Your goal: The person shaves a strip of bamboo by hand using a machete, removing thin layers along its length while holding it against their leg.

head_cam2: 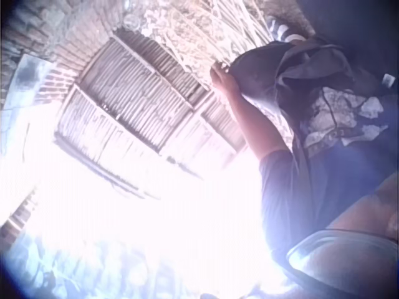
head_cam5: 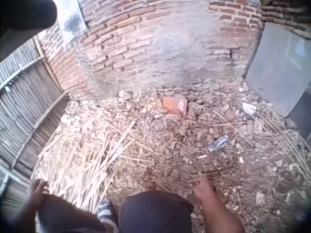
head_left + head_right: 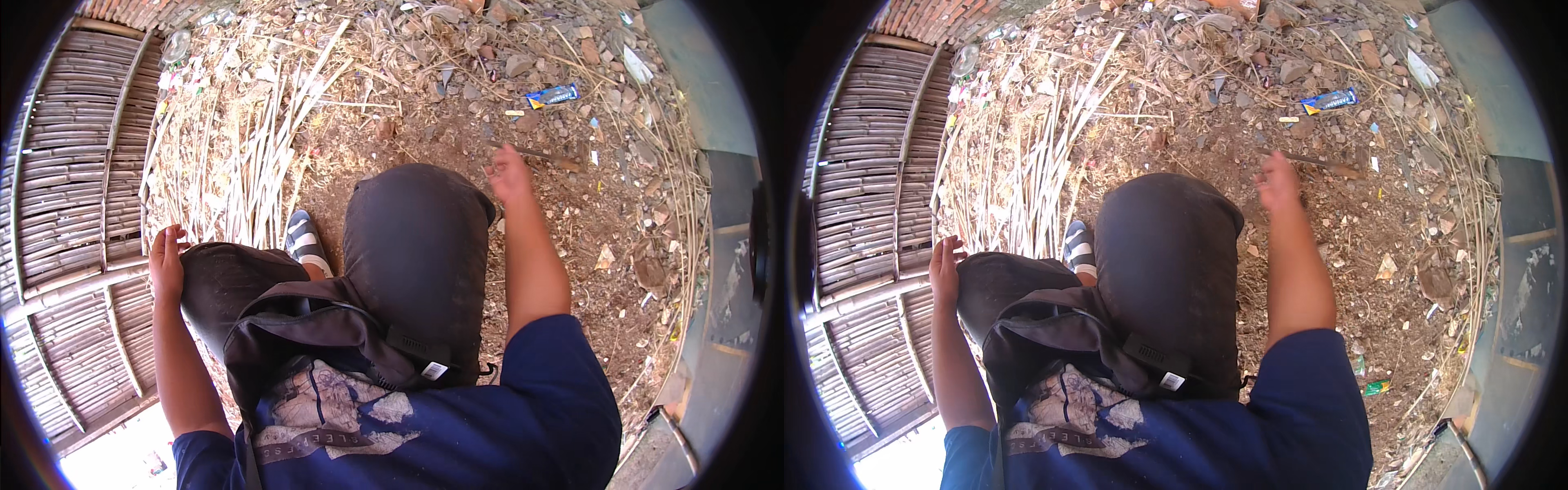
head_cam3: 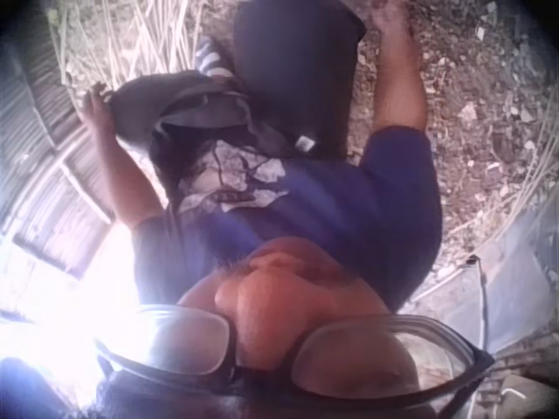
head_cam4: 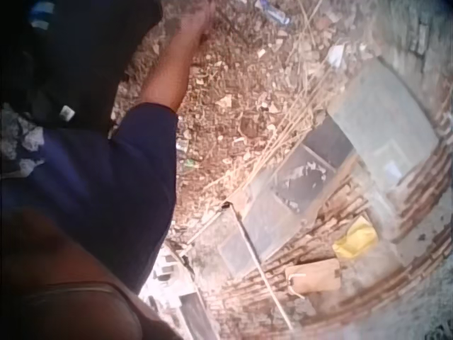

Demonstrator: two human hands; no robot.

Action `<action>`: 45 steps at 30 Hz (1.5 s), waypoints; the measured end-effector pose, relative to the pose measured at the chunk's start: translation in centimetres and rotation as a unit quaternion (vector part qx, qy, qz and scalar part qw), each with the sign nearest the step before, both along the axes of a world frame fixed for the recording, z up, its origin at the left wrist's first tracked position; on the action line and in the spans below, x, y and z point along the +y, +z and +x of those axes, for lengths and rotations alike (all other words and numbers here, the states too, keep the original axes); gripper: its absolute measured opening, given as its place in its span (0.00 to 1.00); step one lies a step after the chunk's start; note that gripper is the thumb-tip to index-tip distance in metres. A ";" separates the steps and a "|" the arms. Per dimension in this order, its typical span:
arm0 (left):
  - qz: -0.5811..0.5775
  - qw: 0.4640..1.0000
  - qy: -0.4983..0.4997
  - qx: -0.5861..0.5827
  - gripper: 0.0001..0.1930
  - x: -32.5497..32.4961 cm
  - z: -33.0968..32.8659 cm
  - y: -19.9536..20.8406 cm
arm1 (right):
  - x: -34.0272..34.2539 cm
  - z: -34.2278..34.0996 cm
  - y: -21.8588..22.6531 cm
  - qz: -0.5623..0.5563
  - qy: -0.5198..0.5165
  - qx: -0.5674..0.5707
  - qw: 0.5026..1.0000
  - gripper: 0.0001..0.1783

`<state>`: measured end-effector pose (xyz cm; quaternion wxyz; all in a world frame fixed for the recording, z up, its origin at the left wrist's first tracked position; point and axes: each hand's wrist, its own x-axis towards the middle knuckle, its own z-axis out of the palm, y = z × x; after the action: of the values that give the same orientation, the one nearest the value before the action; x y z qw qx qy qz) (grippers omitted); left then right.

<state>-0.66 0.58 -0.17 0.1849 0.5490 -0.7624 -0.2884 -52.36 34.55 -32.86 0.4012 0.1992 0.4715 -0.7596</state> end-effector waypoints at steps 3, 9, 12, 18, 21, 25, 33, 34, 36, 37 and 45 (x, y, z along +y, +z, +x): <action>-0.010 1.000 -0.011 0.005 0.24 0.8 -1.4 0.2 | -0.5 2.5 2.2 0.006 0.149 0.103 0.983 0.36; -0.019 0.999 0.022 0.028 0.24 1.1 -1.0 0.4 | 4.6 -4.1 -4.6 0.517 0.276 0.557 0.589 0.37; -0.037 0.999 0.015 0.034 0.22 1.2 -1.8 0.8 | 8.1 -5.2 -6.0 0.517 0.361 0.611 0.479 0.32; -0.094 0.991 0.077 -0.048 0.23 3.4 -1.5 2.6 | 6.8 -2.2 -1.9 0.587 0.538 0.468 0.382 0.30; -0.023 0.996 0.070 0.056 0.24 3.4 -1.5 2.9 | 8.5 -0.8 -2.6 0.578 0.521 0.449 0.438 0.32; 0.048 0.994 0.019 0.101 0.24 2.4 -2.0 0.3 | 14.1 -1.3 -4.7 0.506 0.494 0.397 0.585 0.35; 0.204 0.928 0.162 0.267 0.25 -1.1 3.3 -4.6 | 21.9 -0.9 3.6 0.601 0.424 0.418 0.534 0.27; 0.214 0.916 0.172 0.293 0.27 -1.8 5.4 -7.9 | 23.5 -1.3 4.6 0.572 0.415 0.342 0.620 0.21; 0.197 0.928 0.235 0.211 0.29 -3.3 11.5 -16.2 | 21.6 -0.7 7.8 0.514 0.380 0.234 0.733 0.13; 0.223 0.921 0.273 0.167 0.32 -2.9 14.1 -19.3 | 20.0 0.8 10.2 0.495 0.359 0.200 0.766 0.13; 0.242 0.946 0.149 -0.155 0.37 -3.5 16.6 -27.1 | 19.6 3.8 21.9 0.349 0.103 0.103 0.926 0.10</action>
<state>15.92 -2.96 -27.29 -0.0332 0.7227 -0.5984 -0.3442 -48.54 54.11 -10.99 0.3318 0.1973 0.7634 -0.5179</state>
